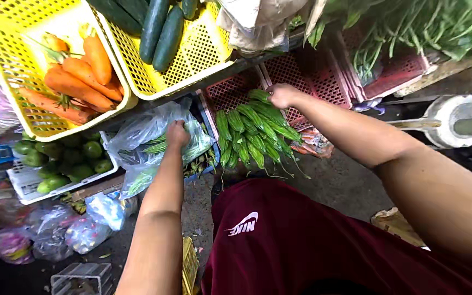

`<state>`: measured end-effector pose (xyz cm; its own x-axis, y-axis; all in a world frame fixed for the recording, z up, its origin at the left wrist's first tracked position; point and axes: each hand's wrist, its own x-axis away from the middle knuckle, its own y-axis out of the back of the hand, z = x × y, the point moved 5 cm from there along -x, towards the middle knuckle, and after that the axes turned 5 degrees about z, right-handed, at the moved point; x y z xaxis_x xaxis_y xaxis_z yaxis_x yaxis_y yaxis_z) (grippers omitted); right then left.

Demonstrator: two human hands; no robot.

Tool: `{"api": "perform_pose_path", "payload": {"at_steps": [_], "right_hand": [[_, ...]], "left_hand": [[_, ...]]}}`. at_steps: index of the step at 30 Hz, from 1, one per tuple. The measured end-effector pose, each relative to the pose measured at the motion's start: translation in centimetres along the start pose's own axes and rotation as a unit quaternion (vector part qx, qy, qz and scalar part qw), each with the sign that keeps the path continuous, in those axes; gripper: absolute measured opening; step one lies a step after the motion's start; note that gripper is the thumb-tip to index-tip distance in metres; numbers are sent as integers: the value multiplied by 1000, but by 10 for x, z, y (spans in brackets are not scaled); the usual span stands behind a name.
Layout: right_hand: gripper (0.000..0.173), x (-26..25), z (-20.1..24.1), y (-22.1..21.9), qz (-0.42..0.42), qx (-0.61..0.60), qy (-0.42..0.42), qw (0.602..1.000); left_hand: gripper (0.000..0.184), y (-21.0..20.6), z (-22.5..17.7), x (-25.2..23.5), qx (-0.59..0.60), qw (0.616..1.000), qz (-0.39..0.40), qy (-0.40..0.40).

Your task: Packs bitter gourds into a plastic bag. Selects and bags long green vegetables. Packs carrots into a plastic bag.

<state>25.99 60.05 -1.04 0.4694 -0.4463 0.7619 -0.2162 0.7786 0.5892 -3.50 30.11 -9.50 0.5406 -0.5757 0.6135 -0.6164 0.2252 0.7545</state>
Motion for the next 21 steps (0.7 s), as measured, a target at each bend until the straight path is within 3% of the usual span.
{"api": "perform_pose_path", "payload": {"at_steps": [4,11,16,21], "right_hand": [[40,-24,-1,-11,21,46,-68,996],[50,-2,11,-17,5,33,-85,996],[54,-17,-6,-22,7,12,-71,997],[56,-17,4,-8,-9,18,-26,999]], "left_hand": [[67,-2,-8,-11,-71,996,50,15],[58,4,-8,-11,-155,984,81,-17],[50,22,-11,10,-205,971,86,-91],[52,50,15,42,-200,965,67,-154]]}}
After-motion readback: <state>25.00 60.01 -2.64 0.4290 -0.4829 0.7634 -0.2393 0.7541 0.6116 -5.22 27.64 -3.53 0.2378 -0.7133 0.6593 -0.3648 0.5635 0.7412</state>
